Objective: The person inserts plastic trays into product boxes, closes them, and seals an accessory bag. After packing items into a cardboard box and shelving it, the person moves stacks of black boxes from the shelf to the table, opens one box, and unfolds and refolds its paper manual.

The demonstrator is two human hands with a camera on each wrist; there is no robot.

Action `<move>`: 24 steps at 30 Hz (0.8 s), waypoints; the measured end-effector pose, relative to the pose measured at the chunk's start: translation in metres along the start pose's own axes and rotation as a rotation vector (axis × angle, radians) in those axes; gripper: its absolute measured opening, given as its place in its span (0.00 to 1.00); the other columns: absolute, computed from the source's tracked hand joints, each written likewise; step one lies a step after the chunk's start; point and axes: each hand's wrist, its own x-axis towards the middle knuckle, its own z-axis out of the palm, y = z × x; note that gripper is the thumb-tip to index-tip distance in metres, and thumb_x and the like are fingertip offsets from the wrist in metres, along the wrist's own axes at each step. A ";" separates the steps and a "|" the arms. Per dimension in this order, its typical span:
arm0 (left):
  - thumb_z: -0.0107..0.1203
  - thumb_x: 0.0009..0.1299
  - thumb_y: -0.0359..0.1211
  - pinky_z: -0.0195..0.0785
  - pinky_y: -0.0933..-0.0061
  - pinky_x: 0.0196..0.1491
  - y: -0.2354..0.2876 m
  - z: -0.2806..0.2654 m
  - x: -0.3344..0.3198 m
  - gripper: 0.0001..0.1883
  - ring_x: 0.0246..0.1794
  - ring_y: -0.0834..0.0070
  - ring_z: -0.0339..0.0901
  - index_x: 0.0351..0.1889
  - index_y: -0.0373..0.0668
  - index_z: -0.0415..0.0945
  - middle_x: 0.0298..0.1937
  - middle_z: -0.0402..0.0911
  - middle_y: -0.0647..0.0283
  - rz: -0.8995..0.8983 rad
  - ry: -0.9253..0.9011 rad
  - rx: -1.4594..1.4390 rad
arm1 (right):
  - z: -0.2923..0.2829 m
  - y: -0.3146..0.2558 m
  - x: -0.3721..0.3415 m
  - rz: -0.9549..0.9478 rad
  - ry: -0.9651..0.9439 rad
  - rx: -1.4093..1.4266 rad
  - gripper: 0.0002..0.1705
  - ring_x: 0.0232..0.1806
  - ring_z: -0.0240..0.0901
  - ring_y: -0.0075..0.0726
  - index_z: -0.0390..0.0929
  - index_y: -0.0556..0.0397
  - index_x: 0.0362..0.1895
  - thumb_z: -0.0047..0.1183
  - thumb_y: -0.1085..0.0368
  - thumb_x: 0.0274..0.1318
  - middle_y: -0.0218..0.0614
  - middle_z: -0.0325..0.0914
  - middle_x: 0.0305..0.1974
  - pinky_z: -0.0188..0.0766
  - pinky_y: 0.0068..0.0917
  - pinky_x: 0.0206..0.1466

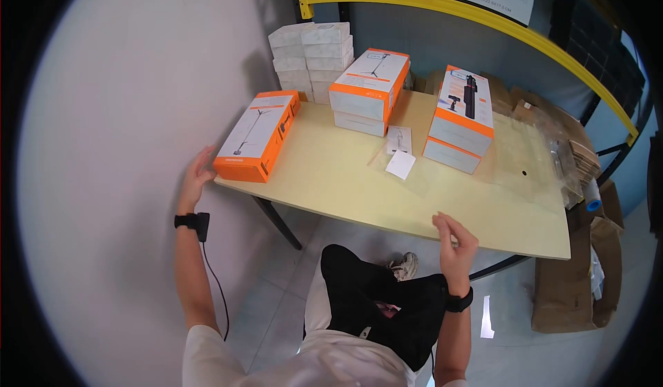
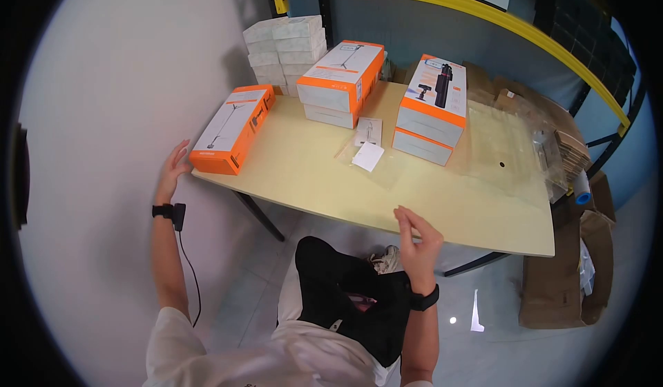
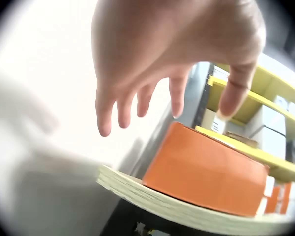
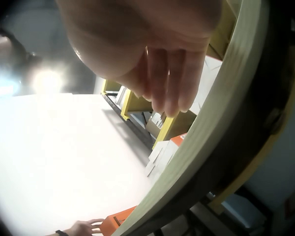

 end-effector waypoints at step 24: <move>0.56 0.69 0.37 0.48 0.48 0.72 0.044 0.148 -0.045 0.30 0.76 0.49 0.48 0.69 0.44 0.64 0.75 0.53 0.50 0.331 0.387 0.912 | -0.058 0.010 0.063 -0.318 0.284 -0.529 0.08 0.46 0.77 0.49 0.82 0.58 0.38 0.61 0.70 0.51 0.44 0.82 0.40 0.74 0.38 0.50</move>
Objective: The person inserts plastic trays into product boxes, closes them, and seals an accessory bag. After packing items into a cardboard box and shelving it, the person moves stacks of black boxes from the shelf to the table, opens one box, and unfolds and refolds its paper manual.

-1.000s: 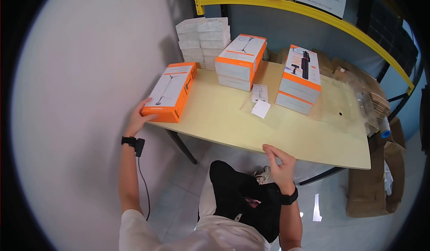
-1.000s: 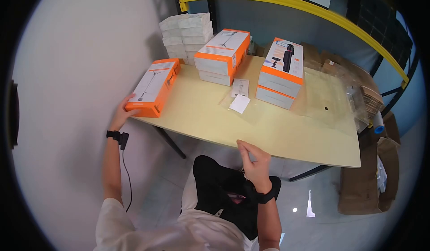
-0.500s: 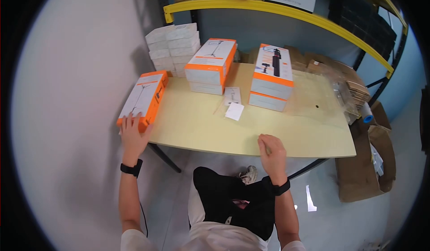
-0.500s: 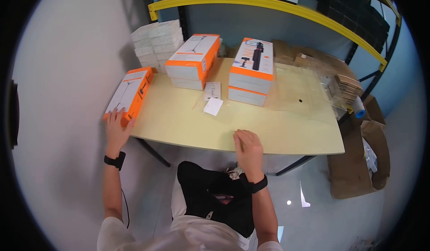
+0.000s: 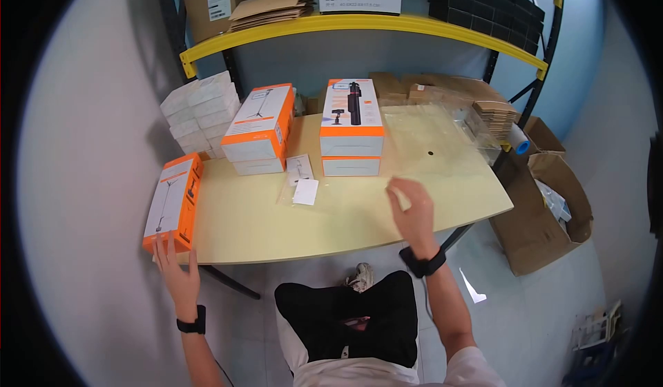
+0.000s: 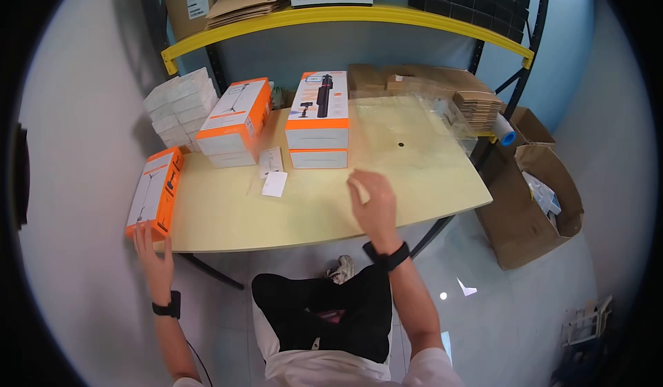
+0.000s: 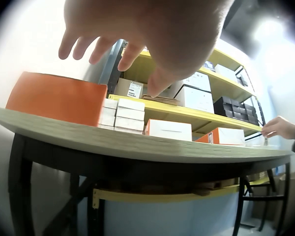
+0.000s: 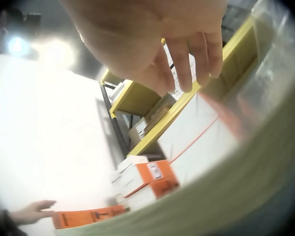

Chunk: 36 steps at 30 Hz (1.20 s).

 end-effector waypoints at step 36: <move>0.58 0.63 0.23 0.68 0.61 0.59 0.091 0.003 -0.081 0.10 0.59 0.53 0.73 0.42 0.35 0.81 0.56 0.77 0.51 0.053 0.053 -0.523 | 0.058 0.013 0.099 -0.259 -0.006 -0.159 0.24 0.62 0.66 0.58 0.81 0.56 0.49 0.65 0.57 0.49 0.46 0.76 0.56 0.67 0.43 0.62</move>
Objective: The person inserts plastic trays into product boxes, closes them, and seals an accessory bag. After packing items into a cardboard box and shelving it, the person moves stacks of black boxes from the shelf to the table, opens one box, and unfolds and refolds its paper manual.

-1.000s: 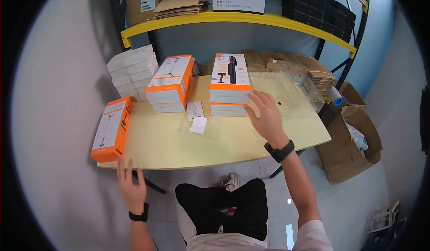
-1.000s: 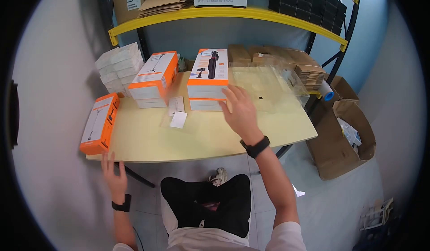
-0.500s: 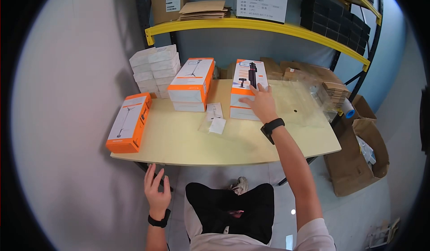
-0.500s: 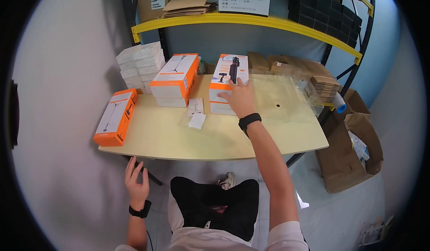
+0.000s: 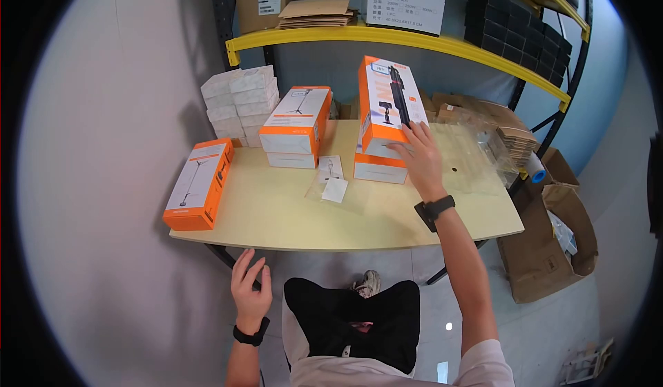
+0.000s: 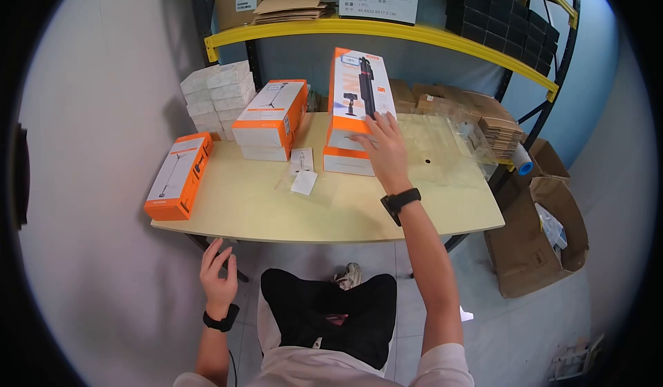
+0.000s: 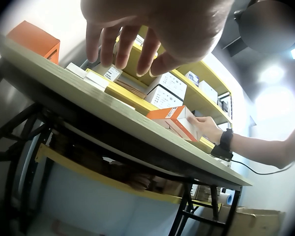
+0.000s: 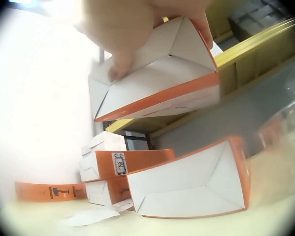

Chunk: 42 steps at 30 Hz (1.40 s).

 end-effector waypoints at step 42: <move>0.78 0.45 0.33 0.58 0.68 0.66 0.021 -0.022 0.046 0.51 0.63 0.68 0.68 0.67 0.36 0.61 0.61 0.70 0.57 -0.187 -0.425 -1.133 | -0.137 -0.070 -0.214 0.506 -0.753 0.801 0.48 0.55 0.72 0.38 0.68 0.62 0.60 0.79 0.61 0.34 0.41 0.69 0.54 0.73 0.29 0.56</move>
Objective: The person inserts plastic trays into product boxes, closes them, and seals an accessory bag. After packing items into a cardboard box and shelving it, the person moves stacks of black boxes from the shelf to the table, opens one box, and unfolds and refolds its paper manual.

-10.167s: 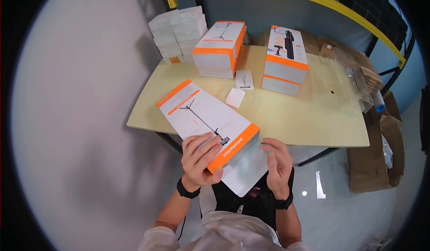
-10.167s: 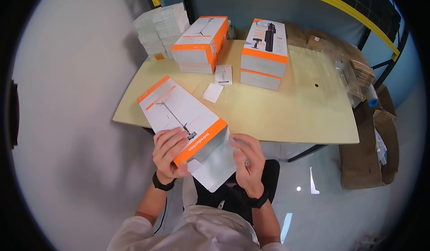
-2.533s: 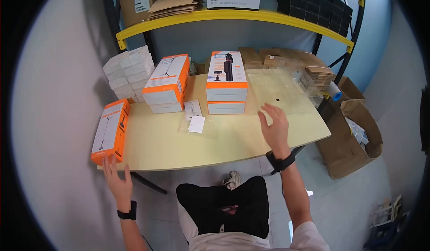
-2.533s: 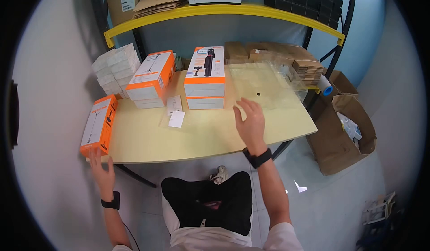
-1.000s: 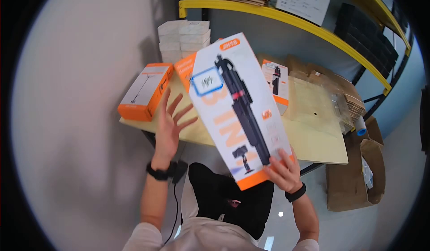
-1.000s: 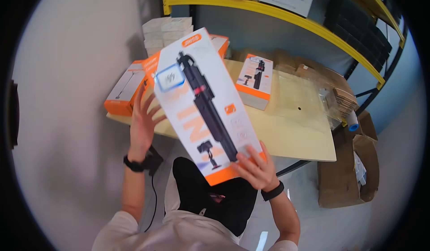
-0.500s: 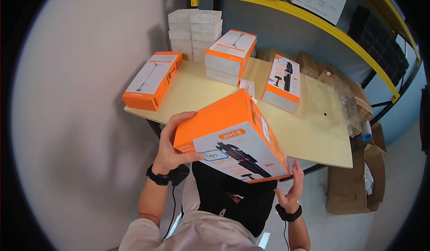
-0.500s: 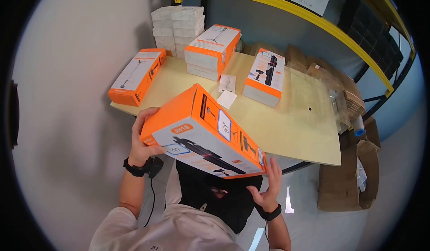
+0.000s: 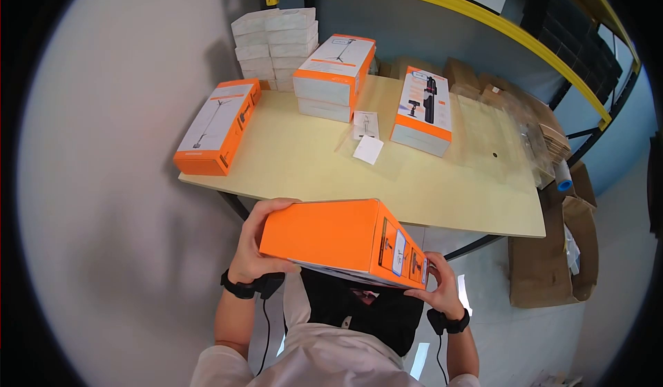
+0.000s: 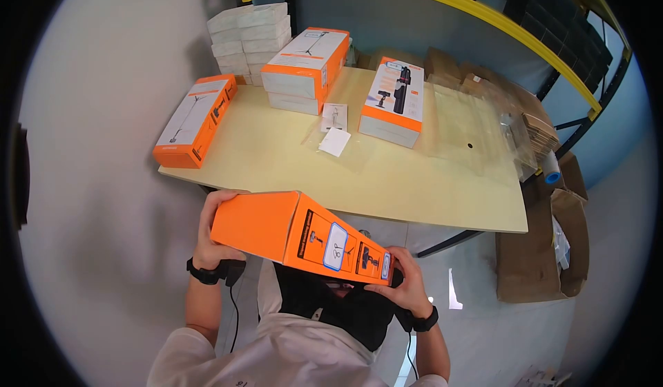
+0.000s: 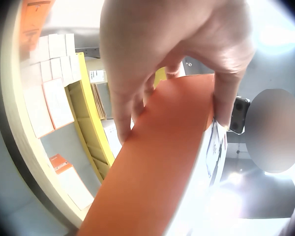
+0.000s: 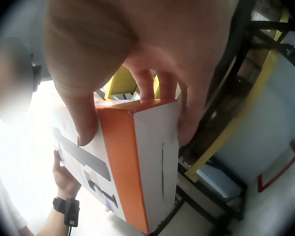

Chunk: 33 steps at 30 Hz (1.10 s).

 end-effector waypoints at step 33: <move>0.65 0.60 0.32 0.67 0.60 0.60 -0.019 -0.003 -0.019 0.44 0.63 0.59 0.70 0.73 0.36 0.52 0.69 0.63 0.51 -0.145 0.134 -0.038 | -0.053 -0.005 0.037 0.052 0.476 0.311 0.25 0.50 0.69 0.23 0.69 0.62 0.59 0.48 0.55 0.68 0.31 0.74 0.45 0.70 0.28 0.50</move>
